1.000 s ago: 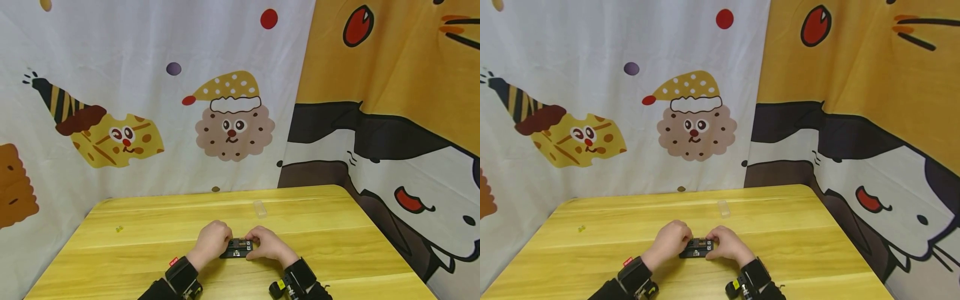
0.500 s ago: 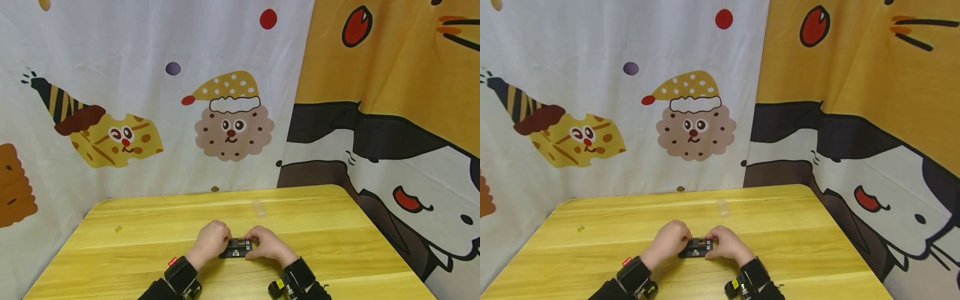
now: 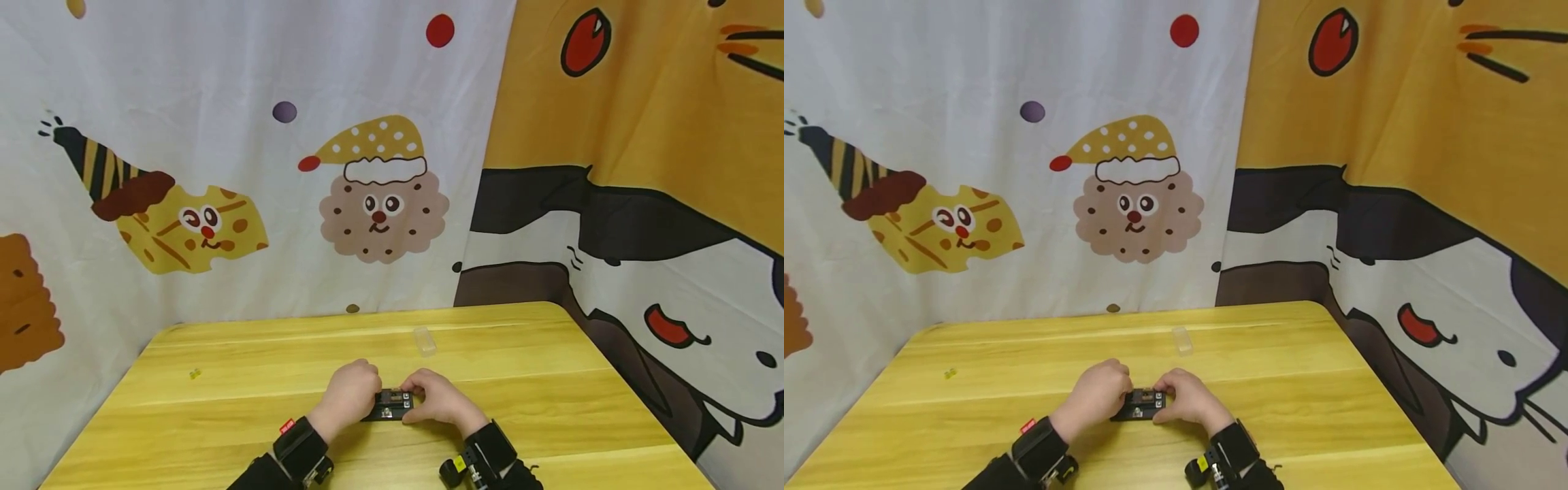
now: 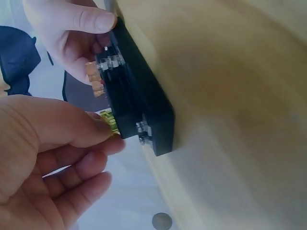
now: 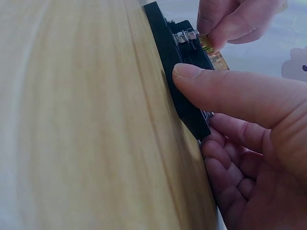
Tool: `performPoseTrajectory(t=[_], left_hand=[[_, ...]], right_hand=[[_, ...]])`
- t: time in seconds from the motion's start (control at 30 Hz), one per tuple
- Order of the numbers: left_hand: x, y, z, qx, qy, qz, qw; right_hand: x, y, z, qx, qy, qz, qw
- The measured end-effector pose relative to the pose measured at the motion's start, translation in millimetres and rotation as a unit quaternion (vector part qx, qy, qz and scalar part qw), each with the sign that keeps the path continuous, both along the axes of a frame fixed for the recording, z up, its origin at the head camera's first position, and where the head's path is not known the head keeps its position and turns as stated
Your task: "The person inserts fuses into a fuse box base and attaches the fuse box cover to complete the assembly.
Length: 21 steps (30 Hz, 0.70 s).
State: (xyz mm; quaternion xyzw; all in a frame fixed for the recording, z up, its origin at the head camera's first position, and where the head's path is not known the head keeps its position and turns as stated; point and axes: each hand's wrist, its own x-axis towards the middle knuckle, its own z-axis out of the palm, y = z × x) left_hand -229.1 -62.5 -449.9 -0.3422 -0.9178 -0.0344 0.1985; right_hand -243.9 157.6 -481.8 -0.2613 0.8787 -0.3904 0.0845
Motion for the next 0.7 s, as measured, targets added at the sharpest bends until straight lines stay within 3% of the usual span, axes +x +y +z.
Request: performPoseTrajectory(t=[0.13, 0.23, 0.37, 0.57, 0.7], left_hand=[[-1.3, 1, 1.7, -0.018, 0.013, -0.001, 0.9997], [-1.3, -1, 1.0, -0.001, -0.004, 0.002, 1.0], [-2.2, -5, -1.1, 0.043, -0.048, 0.001, 0.9979], [-4.7, -15, -0.9, 0.086, -0.138, -0.011, 0.9865], [-4.9, -28, 0.8, 0.095, -0.151, -0.017, 0.9838]], right_hand=[[-2.1, 1, -1.2, 0.002, 0.004, -0.002, 1.0], [-3.1, 2, -2.2, 0.001, 0.004, 0.0, 1.0], [-3.0, 1, -2.3, -0.005, -0.003, 0.005, 1.0], [0.0, 0, 0.2, -0.011, -0.015, 0.006, 1.0], [1.6, 1, 1.3, -0.008, -0.017, 0.004, 1.0]])
